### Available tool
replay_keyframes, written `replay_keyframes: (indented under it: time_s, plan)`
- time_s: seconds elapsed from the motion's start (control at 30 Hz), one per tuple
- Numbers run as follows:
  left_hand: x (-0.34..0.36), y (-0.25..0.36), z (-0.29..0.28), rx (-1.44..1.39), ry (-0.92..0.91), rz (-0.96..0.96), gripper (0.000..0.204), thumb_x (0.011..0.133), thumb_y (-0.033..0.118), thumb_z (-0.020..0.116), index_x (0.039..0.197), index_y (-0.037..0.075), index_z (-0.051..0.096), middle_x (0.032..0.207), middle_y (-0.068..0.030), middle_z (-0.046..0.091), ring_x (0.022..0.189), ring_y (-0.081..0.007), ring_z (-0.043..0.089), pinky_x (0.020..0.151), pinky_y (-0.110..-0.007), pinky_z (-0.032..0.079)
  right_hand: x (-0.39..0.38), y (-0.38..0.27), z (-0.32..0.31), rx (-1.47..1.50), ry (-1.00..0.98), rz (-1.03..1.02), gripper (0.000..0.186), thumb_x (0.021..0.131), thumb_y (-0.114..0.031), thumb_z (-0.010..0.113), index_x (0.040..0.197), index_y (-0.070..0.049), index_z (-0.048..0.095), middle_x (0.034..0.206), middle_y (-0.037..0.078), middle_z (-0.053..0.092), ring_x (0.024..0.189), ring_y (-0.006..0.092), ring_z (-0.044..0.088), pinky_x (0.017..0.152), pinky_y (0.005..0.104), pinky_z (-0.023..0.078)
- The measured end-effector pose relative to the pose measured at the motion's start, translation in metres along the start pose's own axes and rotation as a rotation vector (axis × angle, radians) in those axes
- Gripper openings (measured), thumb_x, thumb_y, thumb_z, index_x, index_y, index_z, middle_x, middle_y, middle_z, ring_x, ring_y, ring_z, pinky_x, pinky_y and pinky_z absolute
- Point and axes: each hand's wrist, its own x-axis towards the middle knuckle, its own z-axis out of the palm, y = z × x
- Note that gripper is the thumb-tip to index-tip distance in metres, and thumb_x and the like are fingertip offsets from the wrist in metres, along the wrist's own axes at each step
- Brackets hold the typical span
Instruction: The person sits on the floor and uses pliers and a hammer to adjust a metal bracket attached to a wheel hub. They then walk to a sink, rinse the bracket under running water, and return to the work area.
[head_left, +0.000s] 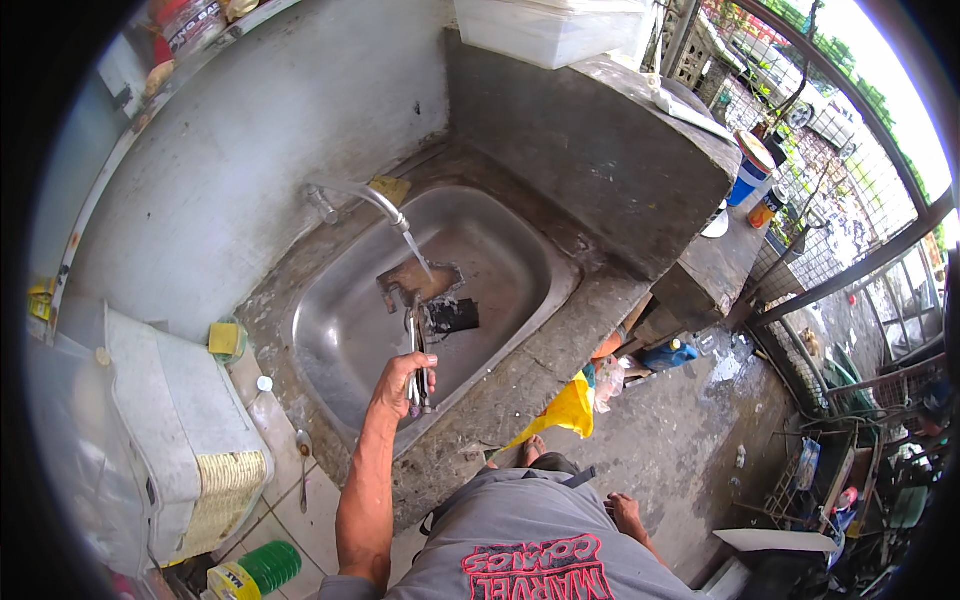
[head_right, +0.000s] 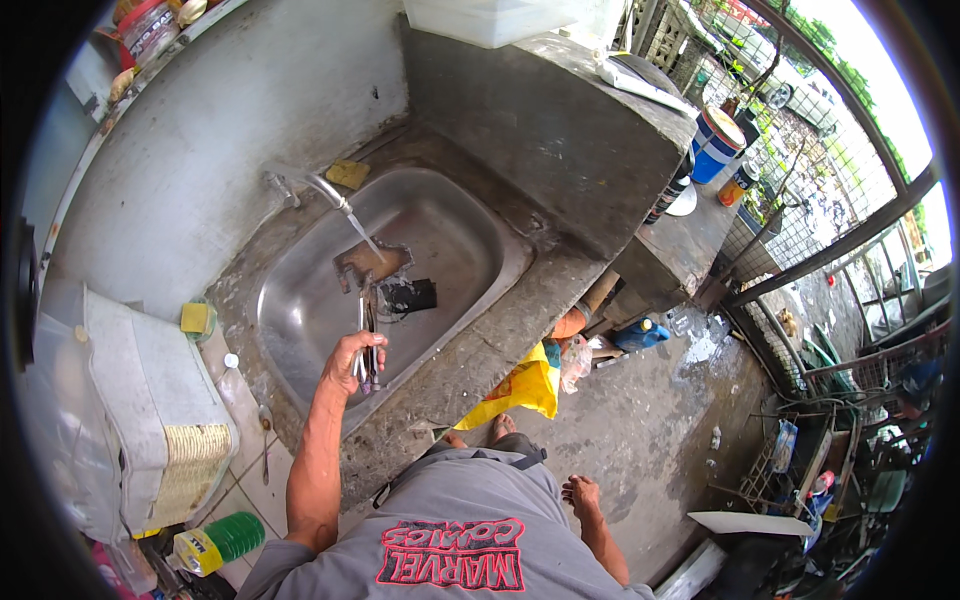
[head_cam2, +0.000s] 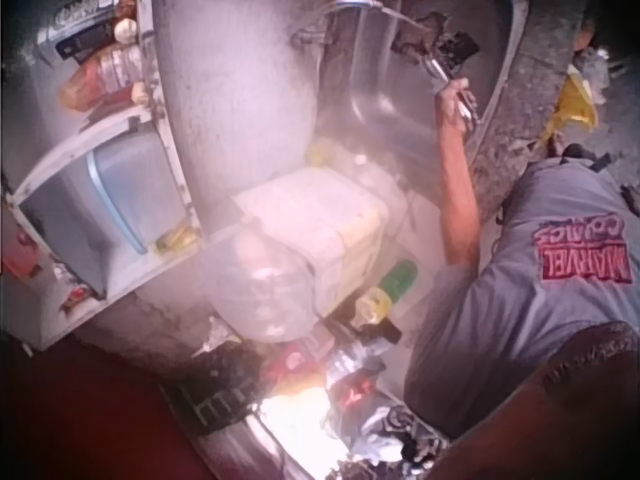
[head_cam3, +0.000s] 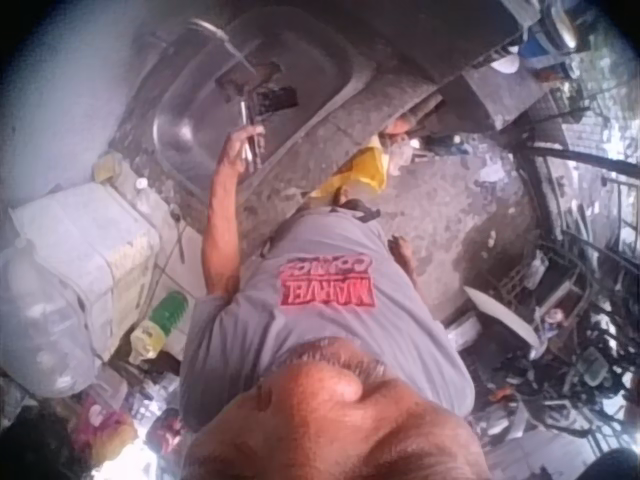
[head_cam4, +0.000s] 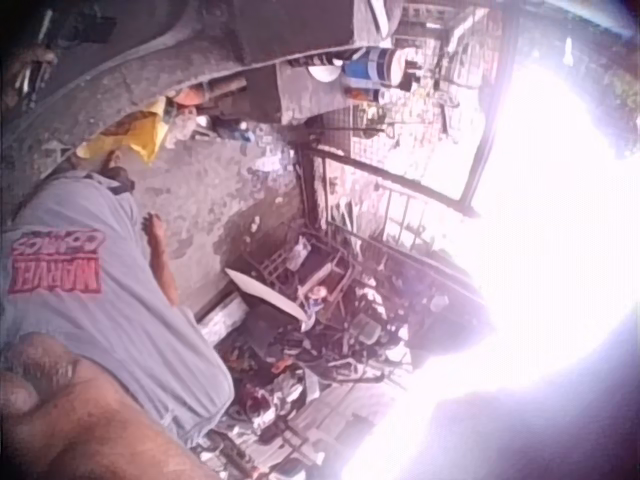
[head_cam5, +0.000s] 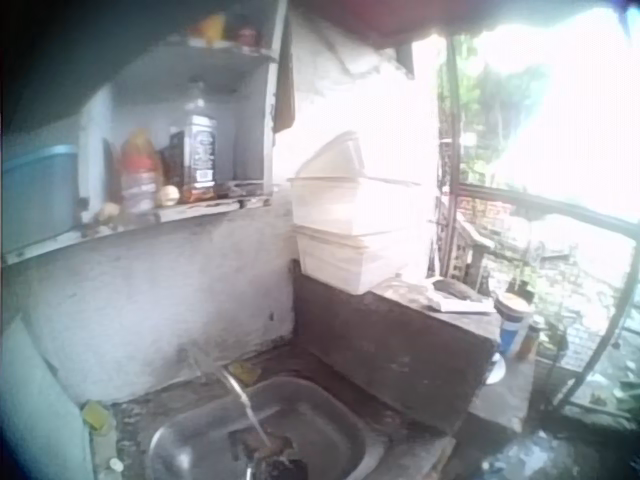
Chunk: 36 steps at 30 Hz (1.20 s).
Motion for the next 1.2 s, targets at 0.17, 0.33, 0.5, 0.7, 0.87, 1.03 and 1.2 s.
replay_keyframes:
  time_s: [0.17, 0.33, 0.5, 0.7, 0.87, 1.03, 1.2]
  plan:
    - [-0.007, 0.001, -0.008, -0.011, 0.044, 0.013, 0.034, 0.078, 0.029, 0.075, 0.092, -0.001, 0.066, 0.071, -0.0092, 0.065, 0.059, -0.0183, 0.063, 0.057, -0.030, 0.052, 0.002, -0.004, 0.003, 0.027, -0.020, -0.004, 0.020, 0.100, -0.020, 0.062, 0.108, -0.002, 0.066, 0.088, 0.014, 0.071, 0.069, 0.0242, 0.068, 0.059, 0.0367, 0.055]
    - [-0.009, 0.002, -0.012, -0.029, 0.058, 0.013, 0.032, 0.078, 0.028, 0.076, 0.090, 0.000, 0.066, 0.069, -0.0088, 0.065, 0.057, -0.0181, 0.062, 0.056, -0.030, 0.051, 0.003, -0.006, 0.002, 0.006, -0.020, -0.021, 0.022, 0.098, -0.021, 0.063, 0.107, -0.001, 0.065, 0.088, 0.015, 0.071, 0.067, 0.0241, 0.067, 0.057, 0.0364, 0.054]
    - [-0.005, 0.002, -0.004, -0.014, 0.003, 0.009, 0.033, 0.079, 0.027, 0.074, 0.093, -0.002, 0.066, 0.072, -0.0106, 0.066, 0.061, -0.0199, 0.064, 0.061, -0.032, 0.054, 0.001, -0.030, 0.002, -0.016, 0.100, -0.243, 0.026, 0.098, -0.023, 0.062, 0.101, 0.002, 0.067, 0.080, 0.013, 0.070, 0.063, 0.0205, 0.065, 0.053, 0.0339, 0.051]
    - [-0.006, -0.001, 0.006, 0.055, 0.039, -0.019, 0.031, 0.079, 0.028, 0.076, 0.091, 0.001, 0.067, 0.069, -0.0078, 0.063, 0.057, -0.0172, 0.061, 0.055, -0.030, 0.052, -0.141, -0.199, 0.087, -0.286, -0.083, -0.731, 0.032, 0.102, -0.027, 0.061, 0.104, 0.005, 0.067, 0.080, 0.007, 0.069, 0.064, 0.0122, 0.059, 0.059, 0.0284, 0.048]
    - [-0.011, 0.022, 0.018, 0.463, 0.171, -0.012, 0.037, 0.071, 0.033, 0.080, 0.085, 0.001, 0.068, 0.067, -0.0080, 0.064, 0.053, -0.0190, 0.060, 0.053, -0.031, 0.049, -0.226, -0.264, 0.166, -0.397, -0.648, -0.888, 0.034, 0.103, -0.027, 0.063, 0.121, 0.001, 0.067, 0.101, 0.007, 0.071, 0.085, 0.0139, 0.065, 0.077, 0.0291, 0.053]
    - [-0.026, 0.050, 0.005, 1.328, 0.468, 0.123, 0.046, 0.065, 0.032, 0.079, 0.088, -0.006, 0.067, 0.073, -0.0187, 0.068, 0.065, -0.0341, 0.068, 0.067, -0.044, 0.056, -0.232, -0.260, 0.174, -0.366, -0.759, -0.812, 0.035, 0.103, -0.030, 0.064, 0.121, 0.000, 0.068, 0.100, 0.006, 0.071, 0.089, 0.0125, 0.066, 0.080, 0.0296, 0.054]
    - [-0.031, 0.061, -0.029, 1.865, 0.691, 0.440, 0.044, 0.063, 0.022, 0.073, 0.098, -0.005, 0.065, 0.092, -0.0195, 0.071, 0.090, -0.0343, 0.067, 0.081, -0.043, 0.053, -0.205, -0.254, 0.147, -0.220, -0.723, -0.747, 0.036, 0.102, -0.030, 0.066, 0.119, 0.001, 0.068, 0.094, 0.005, 0.071, 0.081, 0.0101, 0.062, 0.076, 0.0270, 0.052]
